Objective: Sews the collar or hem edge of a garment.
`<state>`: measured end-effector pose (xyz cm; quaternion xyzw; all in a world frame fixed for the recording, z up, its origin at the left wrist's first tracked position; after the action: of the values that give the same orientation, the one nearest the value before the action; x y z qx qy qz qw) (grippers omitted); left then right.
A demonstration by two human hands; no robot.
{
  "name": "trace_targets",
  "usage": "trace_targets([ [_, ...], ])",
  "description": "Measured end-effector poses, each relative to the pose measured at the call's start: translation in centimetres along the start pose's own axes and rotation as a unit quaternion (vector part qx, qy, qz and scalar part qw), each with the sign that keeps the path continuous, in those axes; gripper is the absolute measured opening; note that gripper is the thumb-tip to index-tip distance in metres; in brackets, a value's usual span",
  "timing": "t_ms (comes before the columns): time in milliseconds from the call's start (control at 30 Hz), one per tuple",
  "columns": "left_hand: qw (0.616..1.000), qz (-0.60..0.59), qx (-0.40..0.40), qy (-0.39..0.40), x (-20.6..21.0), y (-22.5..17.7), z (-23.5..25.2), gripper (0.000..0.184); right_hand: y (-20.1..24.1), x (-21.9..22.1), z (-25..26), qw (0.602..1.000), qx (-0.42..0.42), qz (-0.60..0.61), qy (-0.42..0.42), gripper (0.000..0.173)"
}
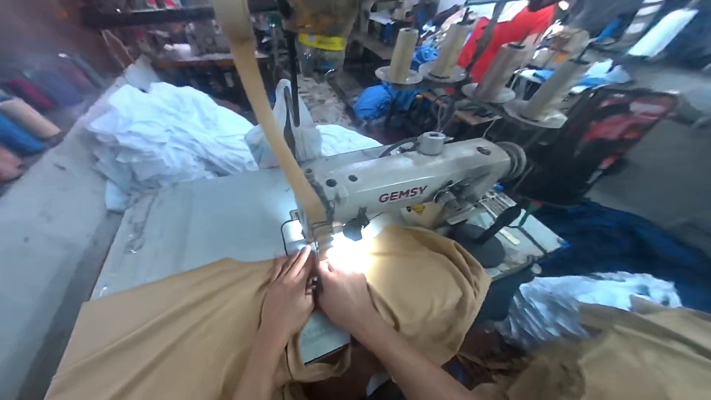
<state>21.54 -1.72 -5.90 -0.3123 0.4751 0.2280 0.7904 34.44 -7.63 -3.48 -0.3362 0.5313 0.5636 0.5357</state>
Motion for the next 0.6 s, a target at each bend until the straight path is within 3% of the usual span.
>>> trace_targets([
  [300,0.998,-0.044,-0.033,0.042,-0.3,1.6,3.0,0.048,-0.1,-2.5,-1.1,0.988,0.017,0.078,0.133,0.039],
  [400,0.998,-0.045,-0.034,0.014,-0.5,2.2,3.9,0.037,-0.2,-2.8,-0.9,0.984,0.031,0.097,0.148,0.037],
  [467,0.992,-0.054,-0.079,-0.077,-1.0,1.2,3.4,0.036,-0.4,-2.6,-0.3,0.984,0.041,0.106,0.140,0.037],
  [533,0.959,-0.162,-0.159,-0.169,-2.1,-1.3,2.6,0.031,-0.8,-2.0,0.2,0.986,0.044,0.106,0.118,0.034],
  [600,0.902,-0.328,-0.236,-0.150,-2.3,-3.4,1.0,0.029,-1.7,-1.0,0.4,0.991,0.024,0.100,0.081,0.032],
])
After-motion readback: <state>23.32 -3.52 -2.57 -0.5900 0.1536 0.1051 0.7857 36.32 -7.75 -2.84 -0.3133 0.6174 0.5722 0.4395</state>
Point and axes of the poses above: each hand's wrist, its own z-axis towards the middle knuckle, its own x-axis out of the palm, y = z × x, the point moved 1 cm from there along z, towards the middle knuckle, and after that the axes turned 4 degrees about -y, right-handed, at the moved point
